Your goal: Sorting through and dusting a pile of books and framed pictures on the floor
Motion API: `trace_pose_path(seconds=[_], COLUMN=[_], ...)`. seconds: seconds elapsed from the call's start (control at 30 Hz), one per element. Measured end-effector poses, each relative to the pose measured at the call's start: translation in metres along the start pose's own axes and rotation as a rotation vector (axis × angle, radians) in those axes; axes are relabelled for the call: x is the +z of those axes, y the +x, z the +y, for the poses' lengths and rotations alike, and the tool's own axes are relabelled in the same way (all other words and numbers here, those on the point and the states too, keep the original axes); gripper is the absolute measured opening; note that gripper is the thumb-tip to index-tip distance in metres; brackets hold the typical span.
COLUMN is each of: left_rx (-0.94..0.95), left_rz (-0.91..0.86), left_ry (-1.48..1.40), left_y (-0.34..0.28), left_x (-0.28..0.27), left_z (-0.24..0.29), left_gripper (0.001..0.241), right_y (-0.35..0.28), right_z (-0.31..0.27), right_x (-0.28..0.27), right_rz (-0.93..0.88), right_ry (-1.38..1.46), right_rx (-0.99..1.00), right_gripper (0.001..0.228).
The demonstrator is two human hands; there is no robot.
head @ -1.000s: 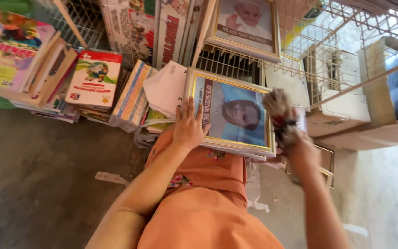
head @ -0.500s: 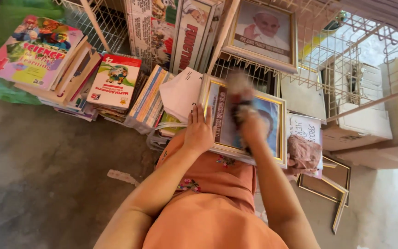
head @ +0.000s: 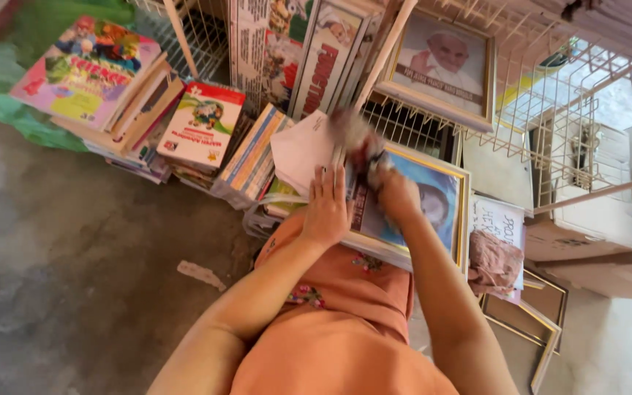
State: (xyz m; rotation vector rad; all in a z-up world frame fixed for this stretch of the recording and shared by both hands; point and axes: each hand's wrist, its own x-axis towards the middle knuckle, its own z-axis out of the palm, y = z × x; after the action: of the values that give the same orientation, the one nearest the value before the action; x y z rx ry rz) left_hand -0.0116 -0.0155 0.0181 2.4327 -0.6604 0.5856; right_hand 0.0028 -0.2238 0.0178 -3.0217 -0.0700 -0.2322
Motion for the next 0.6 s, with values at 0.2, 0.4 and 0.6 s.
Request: trace_pose_path(seconds=[0.2,0.4,0.6], left_rx=[-0.021,0.119,0.118], left_rz=[0.060,0.312,0.123], left_ry=[-0.048,-0.188,-0.194], left_y=[0.001,0.002,-0.003], left_x=[-0.007,-0.014,-0.017], left_z=[-0.002,-0.007,-0.007], left_gripper=[0.086,0.080,0.075], right_y=[-0.004,-0.083,-0.171], right_z=[-0.004,-0.022,-0.008], right_x=[0.005,-0.068,-0.088], right_rz=[-0.057,-0.215,-0.282], right_ry=[0.025,0.339,0.287], right_rx=[-0.007,-0.215,-0.181], right_gripper=[0.046,0.044,0.055])
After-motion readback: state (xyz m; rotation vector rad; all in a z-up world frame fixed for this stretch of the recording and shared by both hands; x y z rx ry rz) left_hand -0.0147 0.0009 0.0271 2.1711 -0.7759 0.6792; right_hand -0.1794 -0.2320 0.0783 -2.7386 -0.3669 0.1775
